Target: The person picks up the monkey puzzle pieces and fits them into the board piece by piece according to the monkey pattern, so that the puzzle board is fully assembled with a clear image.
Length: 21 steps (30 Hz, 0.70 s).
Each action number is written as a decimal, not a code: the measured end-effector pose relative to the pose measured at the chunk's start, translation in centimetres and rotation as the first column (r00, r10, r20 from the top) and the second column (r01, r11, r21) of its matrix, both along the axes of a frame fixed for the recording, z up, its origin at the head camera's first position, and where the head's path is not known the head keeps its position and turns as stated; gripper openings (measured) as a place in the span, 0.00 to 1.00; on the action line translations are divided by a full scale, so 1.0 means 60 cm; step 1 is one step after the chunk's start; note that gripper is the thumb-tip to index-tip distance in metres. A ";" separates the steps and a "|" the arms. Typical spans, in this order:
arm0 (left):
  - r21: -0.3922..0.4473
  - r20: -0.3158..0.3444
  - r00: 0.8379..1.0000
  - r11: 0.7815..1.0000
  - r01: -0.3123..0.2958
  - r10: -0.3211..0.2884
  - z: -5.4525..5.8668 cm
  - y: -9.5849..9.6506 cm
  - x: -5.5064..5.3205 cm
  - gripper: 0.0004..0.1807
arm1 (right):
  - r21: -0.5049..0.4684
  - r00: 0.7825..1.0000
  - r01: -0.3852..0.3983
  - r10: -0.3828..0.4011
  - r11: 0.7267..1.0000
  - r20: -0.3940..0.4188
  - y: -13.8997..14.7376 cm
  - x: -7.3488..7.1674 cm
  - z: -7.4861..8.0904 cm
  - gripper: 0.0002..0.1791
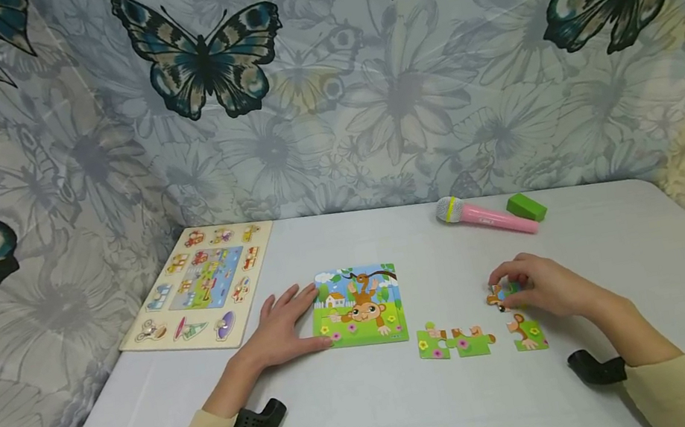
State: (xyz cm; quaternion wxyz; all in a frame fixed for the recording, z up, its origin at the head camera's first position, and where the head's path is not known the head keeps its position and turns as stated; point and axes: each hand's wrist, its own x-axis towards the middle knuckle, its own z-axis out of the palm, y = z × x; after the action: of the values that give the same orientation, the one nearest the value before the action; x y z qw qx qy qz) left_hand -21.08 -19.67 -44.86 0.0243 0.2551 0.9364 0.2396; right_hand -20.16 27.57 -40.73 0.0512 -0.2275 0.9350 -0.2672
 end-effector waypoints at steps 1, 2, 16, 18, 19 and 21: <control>0.001 -0.001 1.000 1.000 0.001 -0.001 0.000 0.000 0.000 0.53 | -0.001 1.000 -0.003 0.003 1.000 -0.003 0.000 0.000 0.000 0.17; 0.001 -0.002 1.000 1.000 0.001 -0.001 0.000 0.000 0.001 0.53 | -0.002 1.000 -0.006 0.006 1.000 -0.003 0.001 -0.001 0.000 0.16; 0.016 -0.002 1.000 1.000 0.006 -0.006 -0.001 0.000 0.001 0.53 | -0.007 1.000 -0.016 0.017 1.000 0.021 0.012 -0.005 0.000 0.15; 0.014 -0.002 1.000 1.000 0.003 -0.003 -0.001 0.000 0.001 0.53 | -0.006 1.000 -0.015 0.015 1.000 0.024 0.014 -0.005 0.000 0.15; 0.012 0.000 1.000 1.000 0.001 -0.001 -0.001 0.000 0.000 0.53 | -0.008 1.000 -0.013 0.014 1.000 0.025 0.015 -0.005 0.000 0.15; 0.010 0.001 1.000 1.000 0.000 0.000 -0.001 0.001 -0.001 0.53 | -0.013 0.999 -0.004 0.005 1.000 0.038 0.016 -0.005 0.001 0.15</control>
State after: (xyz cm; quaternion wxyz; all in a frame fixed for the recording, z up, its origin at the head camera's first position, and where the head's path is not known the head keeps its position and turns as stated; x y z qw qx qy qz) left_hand -21.15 -19.63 -44.94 0.0234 0.2552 0.9352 0.2445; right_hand -20.49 28.53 -40.67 0.0682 -0.2246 0.9315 -0.2777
